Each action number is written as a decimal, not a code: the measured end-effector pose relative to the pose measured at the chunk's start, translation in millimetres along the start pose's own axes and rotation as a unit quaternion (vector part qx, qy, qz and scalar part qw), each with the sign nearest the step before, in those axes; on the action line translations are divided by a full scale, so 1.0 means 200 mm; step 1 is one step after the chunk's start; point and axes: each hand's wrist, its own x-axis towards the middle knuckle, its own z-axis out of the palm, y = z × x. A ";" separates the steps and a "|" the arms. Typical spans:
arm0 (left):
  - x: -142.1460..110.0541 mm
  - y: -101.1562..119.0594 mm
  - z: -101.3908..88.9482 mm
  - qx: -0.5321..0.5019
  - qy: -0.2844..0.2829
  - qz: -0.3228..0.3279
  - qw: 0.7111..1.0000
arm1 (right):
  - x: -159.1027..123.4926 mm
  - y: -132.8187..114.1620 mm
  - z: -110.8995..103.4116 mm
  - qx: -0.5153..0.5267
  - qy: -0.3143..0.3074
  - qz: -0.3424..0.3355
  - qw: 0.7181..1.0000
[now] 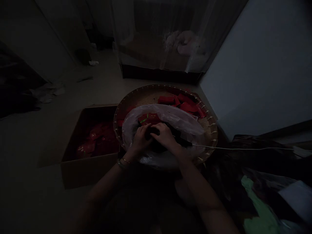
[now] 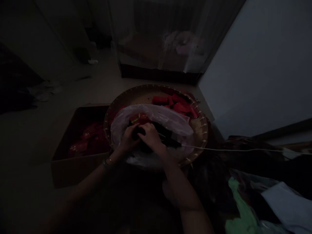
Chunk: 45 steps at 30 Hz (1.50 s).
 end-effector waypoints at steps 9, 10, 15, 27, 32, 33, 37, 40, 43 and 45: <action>-0.01 -0.01 0.01 0.015 -0.009 0.010 1.000 | -0.04 -0.01 0.00 -0.147 0.001 -0.032 0.989; -0.01 -0.01 0.01 0.016 -0.008 0.012 1.000 | -0.04 0.00 0.00 -0.124 0.004 -0.034 0.992; -0.01 -0.01 0.01 0.020 -0.009 0.010 1.000 | -0.03 0.04 -0.01 -0.014 0.016 -0.010 1.000; -0.01 0.01 0.01 0.006 0.016 0.034 0.999 | -0.04 0.06 0.01 -0.079 -0.069 0.015 0.994; -0.01 0.01 0.02 -0.006 0.020 0.036 0.999 | -0.04 0.06 0.01 -0.071 -0.056 0.021 0.996; -0.01 0.01 0.02 -0.011 0.023 0.030 0.999 | -0.04 0.06 0.01 -0.064 -0.051 0.017 0.997; -0.01 0.00 0.02 -0.029 -0.011 -0.036 0.999 | -0.05 0.06 0.00 -0.015 -0.013 -0.014 1.000; -0.01 -0.01 0.02 -0.040 -0.058 -0.073 0.995 | -0.07 0.08 -0.03 0.018 -0.004 -0.038 0.999; -0.01 -0.02 0.02 -0.054 -0.078 -0.066 0.993 | -0.08 0.08 -0.07 0.039 -0.008 -0.047 0.998; -0.02 -0.02 0.01 -0.066 -0.091 -0.051 0.992 | -0.08 0.08 -0.09 0.052 -0.003 -0.037 0.998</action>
